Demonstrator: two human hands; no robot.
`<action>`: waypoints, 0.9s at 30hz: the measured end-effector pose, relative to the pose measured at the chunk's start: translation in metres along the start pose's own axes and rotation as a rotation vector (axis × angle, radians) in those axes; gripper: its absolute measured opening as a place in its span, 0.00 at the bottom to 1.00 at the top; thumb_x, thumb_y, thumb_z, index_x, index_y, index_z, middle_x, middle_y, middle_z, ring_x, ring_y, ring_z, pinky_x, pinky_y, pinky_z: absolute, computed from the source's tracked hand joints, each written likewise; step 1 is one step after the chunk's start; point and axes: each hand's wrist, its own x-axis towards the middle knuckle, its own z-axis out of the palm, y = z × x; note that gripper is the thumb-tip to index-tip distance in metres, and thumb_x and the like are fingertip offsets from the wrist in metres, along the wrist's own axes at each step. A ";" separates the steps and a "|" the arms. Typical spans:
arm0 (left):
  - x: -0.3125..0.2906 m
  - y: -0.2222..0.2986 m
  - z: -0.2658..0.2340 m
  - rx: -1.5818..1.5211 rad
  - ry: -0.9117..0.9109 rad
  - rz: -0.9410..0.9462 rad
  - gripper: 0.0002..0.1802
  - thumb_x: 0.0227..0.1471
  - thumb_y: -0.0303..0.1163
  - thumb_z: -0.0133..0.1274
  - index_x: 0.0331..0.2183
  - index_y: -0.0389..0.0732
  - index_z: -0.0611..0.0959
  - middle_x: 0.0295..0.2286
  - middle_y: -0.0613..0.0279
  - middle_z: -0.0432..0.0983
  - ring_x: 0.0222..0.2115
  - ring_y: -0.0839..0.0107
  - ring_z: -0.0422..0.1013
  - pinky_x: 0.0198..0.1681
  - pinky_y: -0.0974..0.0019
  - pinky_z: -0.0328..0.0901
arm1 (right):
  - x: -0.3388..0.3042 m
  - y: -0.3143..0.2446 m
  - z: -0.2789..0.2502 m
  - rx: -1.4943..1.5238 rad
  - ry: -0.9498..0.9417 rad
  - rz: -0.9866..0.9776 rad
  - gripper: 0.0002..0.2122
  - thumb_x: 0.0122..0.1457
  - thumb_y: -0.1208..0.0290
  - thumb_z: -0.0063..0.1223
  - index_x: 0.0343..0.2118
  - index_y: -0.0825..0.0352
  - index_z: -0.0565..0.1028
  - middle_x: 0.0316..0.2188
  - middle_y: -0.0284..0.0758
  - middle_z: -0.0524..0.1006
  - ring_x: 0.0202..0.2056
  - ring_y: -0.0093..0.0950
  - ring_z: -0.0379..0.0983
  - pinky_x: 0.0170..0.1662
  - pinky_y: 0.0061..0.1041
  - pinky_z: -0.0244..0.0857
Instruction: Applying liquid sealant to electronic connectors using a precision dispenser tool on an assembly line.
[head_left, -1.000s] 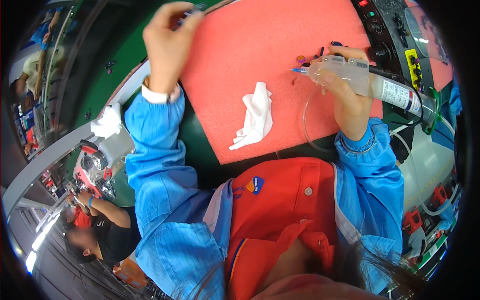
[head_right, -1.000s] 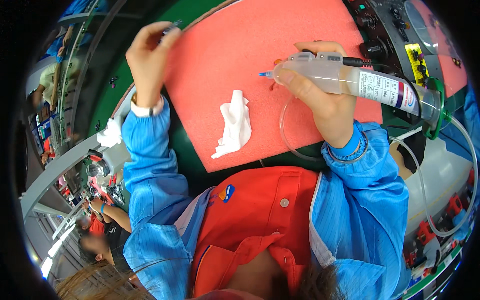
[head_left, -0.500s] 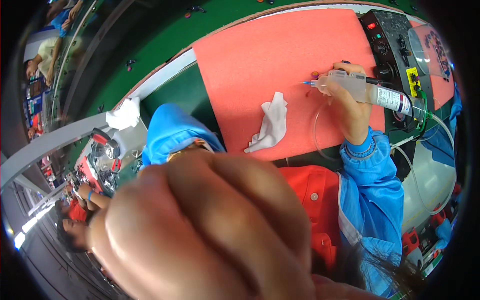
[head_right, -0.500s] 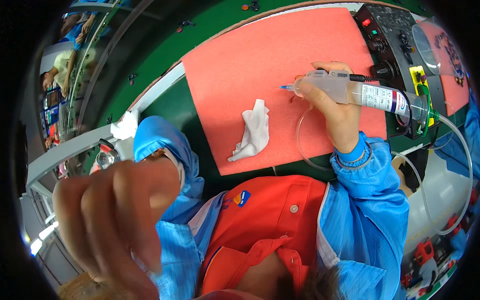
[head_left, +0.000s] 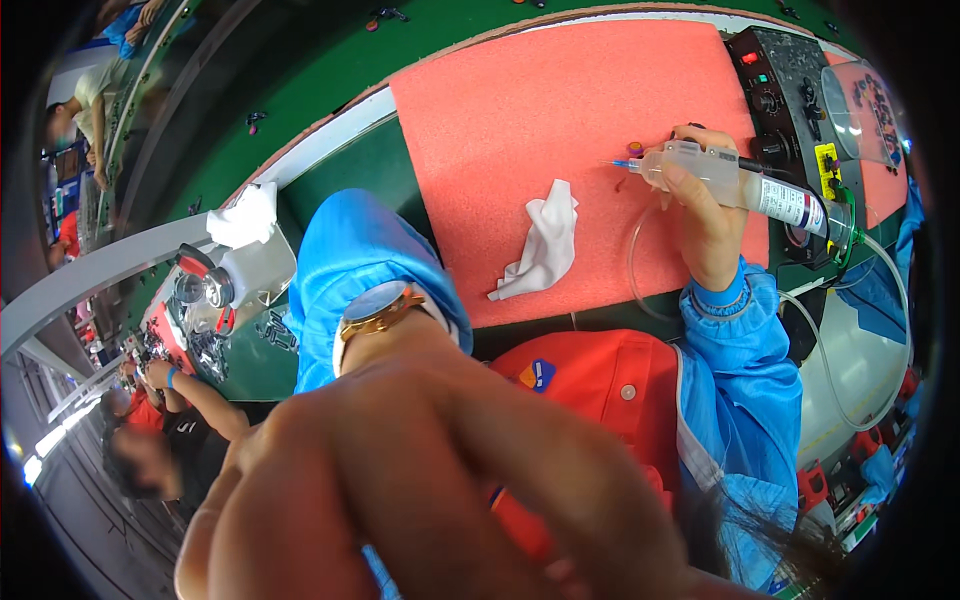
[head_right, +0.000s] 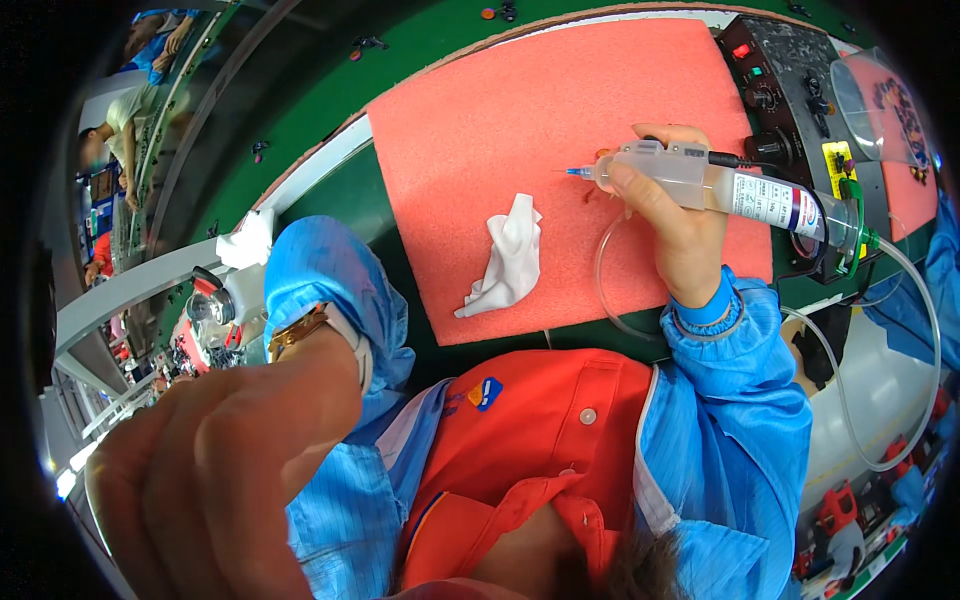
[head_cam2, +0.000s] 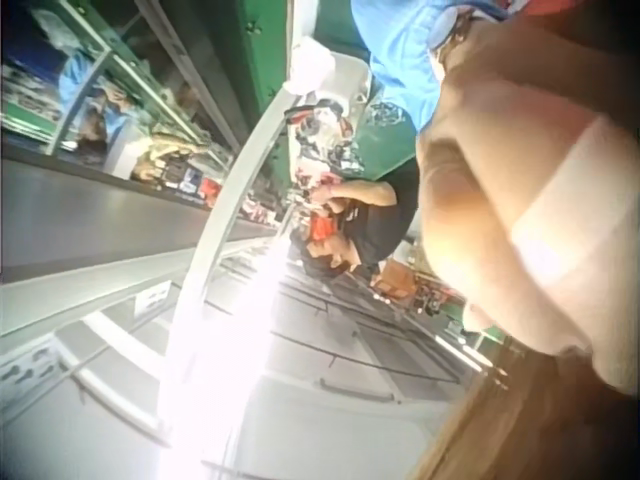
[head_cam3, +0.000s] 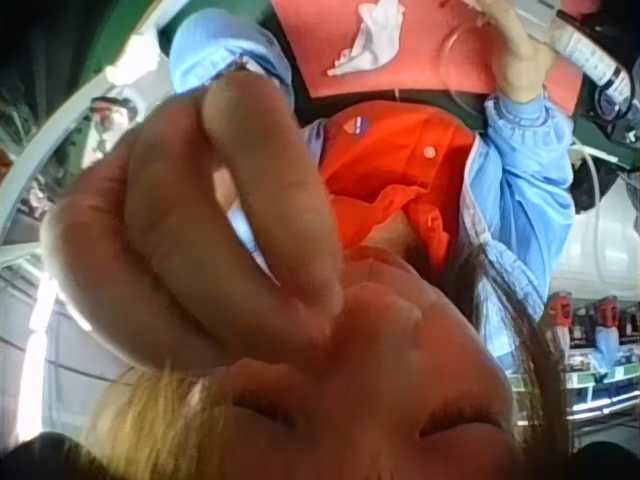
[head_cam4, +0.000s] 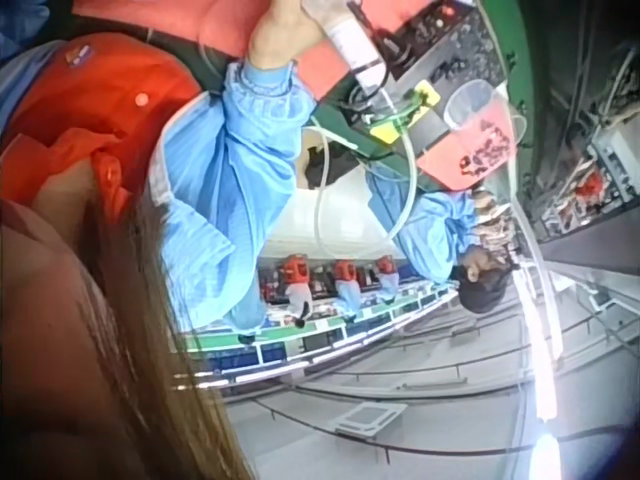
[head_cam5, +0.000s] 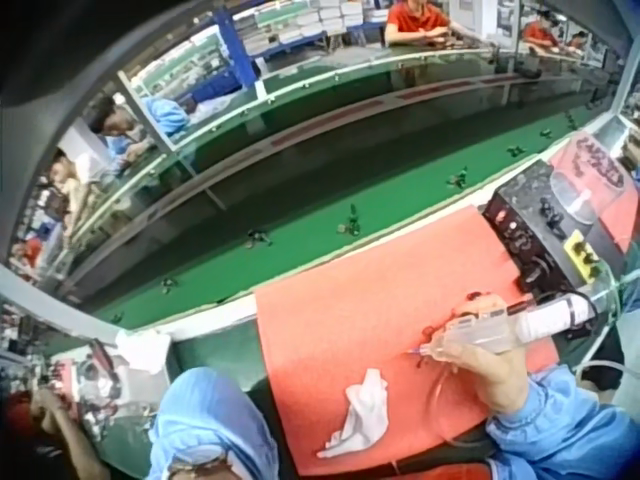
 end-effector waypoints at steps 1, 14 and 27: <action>0.003 -0.007 -0.005 -0.006 -0.002 0.001 0.08 0.44 0.33 0.51 0.21 0.39 0.73 0.26 0.60 0.67 0.23 0.68 0.69 0.34 0.66 0.59 | 0.000 0.000 0.000 0.006 0.008 0.003 0.17 0.47 0.71 0.52 0.40 0.70 0.63 0.28 0.39 0.73 0.27 0.22 0.69 0.25 0.16 0.59; 0.006 -0.020 -0.005 -0.022 -0.046 0.001 0.10 0.45 0.34 0.51 0.19 0.39 0.73 0.26 0.58 0.68 0.23 0.68 0.69 0.31 0.67 0.60 | -0.001 -0.003 0.003 0.015 0.003 -0.010 0.17 0.46 0.72 0.52 0.39 0.70 0.63 0.28 0.39 0.73 0.26 0.22 0.69 0.25 0.16 0.58; -0.006 -0.013 0.005 -0.007 -0.056 0.009 0.12 0.46 0.34 0.50 0.18 0.38 0.73 0.27 0.55 0.69 0.23 0.68 0.68 0.28 0.68 0.61 | 0.000 -0.001 0.003 -0.002 -0.006 -0.020 0.17 0.47 0.72 0.51 0.40 0.70 0.63 0.28 0.40 0.73 0.26 0.22 0.68 0.25 0.17 0.58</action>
